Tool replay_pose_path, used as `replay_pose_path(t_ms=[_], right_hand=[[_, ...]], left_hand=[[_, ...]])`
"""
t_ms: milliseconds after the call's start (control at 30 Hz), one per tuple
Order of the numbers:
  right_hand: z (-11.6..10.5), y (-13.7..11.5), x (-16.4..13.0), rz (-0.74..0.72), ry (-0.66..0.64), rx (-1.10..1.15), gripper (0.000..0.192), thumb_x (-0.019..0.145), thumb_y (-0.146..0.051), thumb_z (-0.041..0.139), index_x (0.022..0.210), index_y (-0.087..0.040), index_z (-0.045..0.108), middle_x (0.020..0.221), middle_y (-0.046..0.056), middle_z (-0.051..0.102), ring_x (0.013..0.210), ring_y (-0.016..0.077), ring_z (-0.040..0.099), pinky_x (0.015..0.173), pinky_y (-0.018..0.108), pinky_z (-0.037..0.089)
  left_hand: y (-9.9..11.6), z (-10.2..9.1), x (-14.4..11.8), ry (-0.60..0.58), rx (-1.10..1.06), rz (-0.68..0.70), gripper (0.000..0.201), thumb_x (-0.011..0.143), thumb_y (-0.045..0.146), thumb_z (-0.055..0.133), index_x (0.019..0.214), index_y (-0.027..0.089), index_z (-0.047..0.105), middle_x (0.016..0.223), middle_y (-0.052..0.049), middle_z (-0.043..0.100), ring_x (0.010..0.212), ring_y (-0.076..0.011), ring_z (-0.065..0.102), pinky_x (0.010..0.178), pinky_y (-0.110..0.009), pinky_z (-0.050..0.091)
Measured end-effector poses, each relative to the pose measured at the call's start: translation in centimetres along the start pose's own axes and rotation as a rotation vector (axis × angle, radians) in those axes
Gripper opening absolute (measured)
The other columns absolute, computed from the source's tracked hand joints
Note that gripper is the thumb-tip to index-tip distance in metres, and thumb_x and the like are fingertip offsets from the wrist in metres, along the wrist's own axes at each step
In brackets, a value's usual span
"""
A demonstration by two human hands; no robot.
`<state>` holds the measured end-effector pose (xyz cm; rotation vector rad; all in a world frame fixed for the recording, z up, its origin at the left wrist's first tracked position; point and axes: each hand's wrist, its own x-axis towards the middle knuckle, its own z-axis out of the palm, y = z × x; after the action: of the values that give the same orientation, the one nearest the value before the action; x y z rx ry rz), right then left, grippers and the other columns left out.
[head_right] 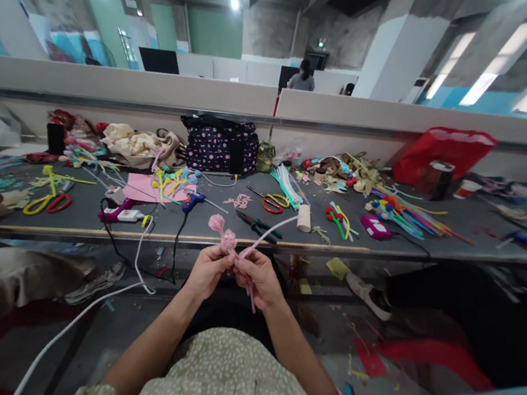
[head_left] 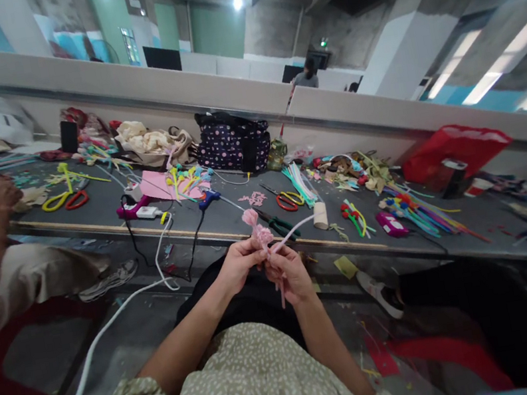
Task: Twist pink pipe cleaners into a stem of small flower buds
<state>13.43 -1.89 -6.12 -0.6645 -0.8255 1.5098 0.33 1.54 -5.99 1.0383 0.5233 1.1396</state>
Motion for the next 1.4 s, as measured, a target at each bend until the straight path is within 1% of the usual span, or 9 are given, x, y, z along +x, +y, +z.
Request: replay_pose_path(t_ms=[233, 467, 700, 833, 933, 1033, 1133, 1267, 1400], right_hand=[[0.4, 0.2, -0.2, -0.153, 0.05, -0.135, 0.023, 0.071, -0.03, 0.076, 0.079, -0.018, 0.059, 0.058, -0.003, 0.06, 0.039, 0.0031, 0.04, 0.037, 0.016, 0.026], [0.4, 0.0, -0.4, -0.394, 0.156, -0.398, 0.016, 0.074, -0.03, 0.075, 0.076, -0.018, 0.065, 0.064, -0.003, 0.06, 0.046, 0.0065, 0.047, 0.042, 0.02, 0.034], [0.5, -1.0, -1.5, -0.634, 0.139, -0.84, 0.007, 0.083, -0.024, 0.064, 0.079, -0.023, 0.071, 0.075, 0.002, 0.065, 0.066, 0.0152, 0.058, 0.065, 0.03, 0.049], [-0.2, -0.8, -1.6, -0.771, 0.078, -0.987, 0.013, 0.083, -0.022, 0.062, 0.09, -0.027, 0.073, 0.087, 0.006, 0.069, 0.083, 0.0205, 0.064, 0.079, 0.036, 0.052], [-0.8, -0.6, -1.4, -0.818, 0.053, -1.034, 0.018, 0.082, -0.021, 0.063, 0.095, -0.029, 0.073, 0.096, 0.008, 0.07, 0.088, 0.0225, 0.065, 0.08, 0.038, 0.053], [-0.8, -0.6, -1.4, -0.788, 0.052, -1.02, 0.016, 0.082, -0.023, 0.064, 0.094, -0.029, 0.073, 0.095, 0.009, 0.07, 0.088, 0.0229, 0.065, 0.081, 0.037, 0.053], [-0.1, -0.7, -1.5, -0.701, 0.119, -0.93, 0.008, 0.081, -0.026, 0.065, 0.085, -0.026, 0.072, 0.087, 0.006, 0.068, 0.083, 0.0204, 0.063, 0.08, 0.035, 0.052], [0.7, -0.6, -1.3, -0.48, 0.246, -0.608, 0.011, 0.079, -0.031, 0.069, 0.076, -0.02, 0.066, 0.066, 0.0, 0.062, 0.053, 0.0104, 0.051, 0.051, 0.024, 0.045], [0.6, -0.6, -0.7, -0.178, 0.196, -0.222, 0.02, 0.071, -0.031, 0.076, 0.075, -0.017, 0.062, 0.058, -0.002, 0.061, 0.041, 0.0045, 0.044, 0.037, 0.016, 0.031]], left_hand=[[-0.1, 0.6, -0.2, 0.077, -0.049, 0.023, 0.027, 0.06, 0.032, 0.083, 0.066, 0.011, 0.067, 0.061, -0.001, 0.061, 0.052, -0.0086, 0.051, 0.053, -0.022, 0.04], [-0.2, 1.1, -0.2, 0.143, -0.05, 0.072, 0.022, 0.062, 0.029, 0.082, 0.066, 0.012, 0.068, 0.059, 0.001, 0.057, 0.051, -0.0069, 0.047, 0.049, -0.021, 0.036], [0.0, 1.7, -0.1, 0.188, -0.055, 0.094, 0.023, 0.061, 0.029, 0.081, 0.062, 0.012, 0.066, 0.058, 0.002, 0.055, 0.049, -0.0059, 0.044, 0.047, -0.02, 0.035], [-0.1, 1.8, -0.1, 0.203, -0.069, 0.089, 0.023, 0.06, 0.029, 0.081, 0.062, 0.013, 0.065, 0.058, 0.002, 0.053, 0.048, -0.0053, 0.043, 0.047, -0.02, 0.034], [-0.2, 1.8, -0.2, 0.195, -0.087, 0.092, 0.022, 0.061, 0.027, 0.081, 0.062, 0.013, 0.065, 0.058, 0.002, 0.053, 0.049, -0.005, 0.044, 0.047, -0.019, 0.035], [-0.4, 1.8, -0.1, 0.199, -0.101, 0.097, 0.021, 0.061, 0.026, 0.081, 0.063, 0.013, 0.065, 0.057, 0.003, 0.052, 0.049, -0.0047, 0.043, 0.047, -0.018, 0.035], [-0.5, 1.8, -0.1, 0.207, -0.119, 0.083, 0.022, 0.061, 0.027, 0.082, 0.065, 0.013, 0.065, 0.059, 0.002, 0.055, 0.049, -0.0051, 0.044, 0.046, -0.019, 0.036], [-0.6, 1.7, 0.0, 0.157, -0.118, 0.052, 0.024, 0.063, 0.03, 0.081, 0.069, 0.012, 0.067, 0.061, 0.0, 0.06, 0.049, -0.0069, 0.049, 0.048, -0.021, 0.039], [-0.7, 1.2, 0.0, 0.093, -0.049, 0.038, 0.026, 0.065, 0.032, 0.081, 0.074, 0.01, 0.07, 0.063, -0.003, 0.063, 0.053, -0.0096, 0.054, 0.051, -0.021, 0.04]])
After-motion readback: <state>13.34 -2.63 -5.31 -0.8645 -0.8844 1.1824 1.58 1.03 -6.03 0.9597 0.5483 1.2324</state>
